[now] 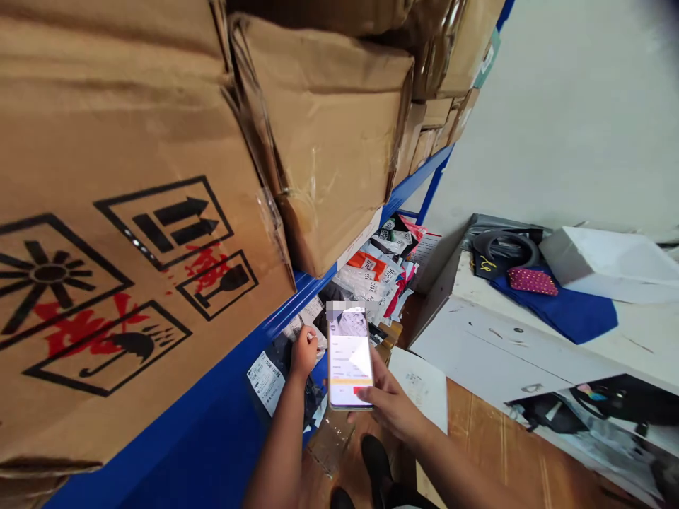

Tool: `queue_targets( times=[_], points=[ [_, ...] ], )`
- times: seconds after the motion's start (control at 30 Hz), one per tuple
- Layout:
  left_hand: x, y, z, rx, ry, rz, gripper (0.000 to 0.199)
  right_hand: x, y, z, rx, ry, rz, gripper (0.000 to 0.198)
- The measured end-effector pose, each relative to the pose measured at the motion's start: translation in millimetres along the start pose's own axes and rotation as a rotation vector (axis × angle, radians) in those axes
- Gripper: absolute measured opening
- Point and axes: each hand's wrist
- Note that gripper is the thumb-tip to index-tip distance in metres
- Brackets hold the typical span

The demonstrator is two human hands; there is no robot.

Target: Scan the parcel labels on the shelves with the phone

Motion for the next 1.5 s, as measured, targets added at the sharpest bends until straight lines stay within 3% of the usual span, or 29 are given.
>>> queue_targets(
  times=[0.27,0.47,0.83,1.0,1.1,1.2,1.37,1.5],
  points=[
    [3,-4,-1,0.057,-0.056,0.035,0.014,0,35,24,-0.180,0.071,0.072,0.099],
    [5,-3,0,0.043,-0.137,0.012,0.013,1,36,14,-0.250,0.056,0.036,0.102],
    [-20,12,-6,-0.042,-0.347,-0.067,0.016,17,35,0,-0.201,-0.019,-0.011,0.102],
    [-30,31,5,-0.065,-0.413,-0.100,0.030,24,35,4,-0.160,-0.013,-0.003,0.096],
    [-32,42,13,-0.220,-0.501,-0.010,0.045,27,32,10,-0.166,0.009,-0.023,0.098],
    [-31,48,14,-0.330,-0.558,0.164,0.051,32,27,16,-0.113,0.051,-0.051,0.100],
    [-28,49,9,-0.314,-0.516,0.367,0.031,35,20,28,-0.075,0.081,-0.149,0.096],
    [-20,51,18,-0.297,-0.455,0.311,0.022,21,8,44,-0.011,0.092,-0.247,0.102]
  ],
)
Point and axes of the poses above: each hand's wrist, its own y-axis away from the middle knuckle, its own z-axis out of the back of the hand, x = y × z, and after that the axes turned 1 degree about x, right-handed
